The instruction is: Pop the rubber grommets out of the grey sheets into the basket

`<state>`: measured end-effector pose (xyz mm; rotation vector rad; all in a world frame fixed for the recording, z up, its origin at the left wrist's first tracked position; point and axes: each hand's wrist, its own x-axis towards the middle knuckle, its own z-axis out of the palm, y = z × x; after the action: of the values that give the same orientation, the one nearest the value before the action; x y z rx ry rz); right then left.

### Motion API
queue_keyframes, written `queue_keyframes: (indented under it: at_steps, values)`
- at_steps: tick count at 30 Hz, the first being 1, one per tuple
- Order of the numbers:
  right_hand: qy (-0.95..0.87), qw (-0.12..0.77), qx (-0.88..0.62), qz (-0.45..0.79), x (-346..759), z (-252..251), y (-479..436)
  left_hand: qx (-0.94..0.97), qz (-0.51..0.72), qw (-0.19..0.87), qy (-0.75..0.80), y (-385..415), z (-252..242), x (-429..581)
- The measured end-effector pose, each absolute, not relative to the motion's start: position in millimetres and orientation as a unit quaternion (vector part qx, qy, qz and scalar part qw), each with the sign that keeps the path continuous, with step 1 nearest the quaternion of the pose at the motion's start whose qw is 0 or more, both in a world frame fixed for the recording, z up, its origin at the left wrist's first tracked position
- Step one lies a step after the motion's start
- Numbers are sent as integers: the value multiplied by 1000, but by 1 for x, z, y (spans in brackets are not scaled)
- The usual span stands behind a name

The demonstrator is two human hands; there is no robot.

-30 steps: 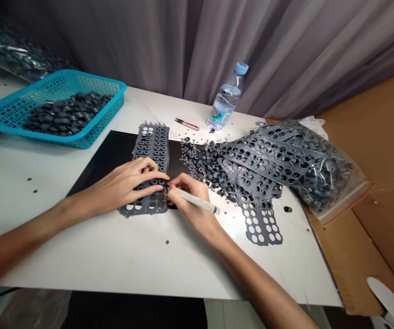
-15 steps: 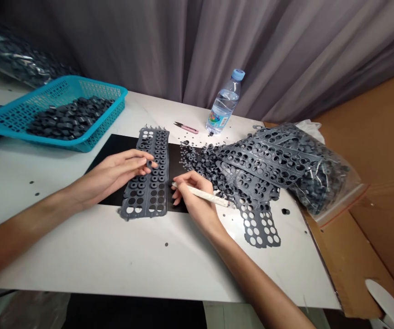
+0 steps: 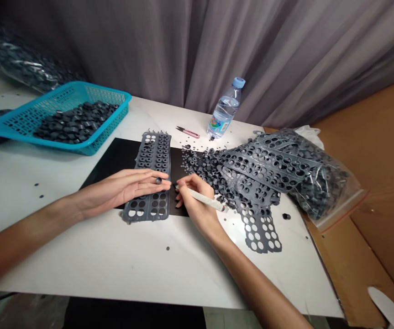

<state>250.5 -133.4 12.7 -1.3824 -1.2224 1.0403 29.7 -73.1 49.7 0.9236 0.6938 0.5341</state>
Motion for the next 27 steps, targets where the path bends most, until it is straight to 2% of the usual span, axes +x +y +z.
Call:
queue_keyframes:
  at_steps: [11,20,23,27]
  values:
    - [-515,463,-582,426,251,16,-133,369,265,829,326,-74,51,32]
    - [-521,456,-585,422,250,15,-134,402,258,818,321,-76,50,31]
    - [-527,454,-584,418,250,16,-136,466,298,760,342,-68,56,22]
    - [-540,452,-581,408,250,15,-138,529,456,615,367,-46,73,-5]
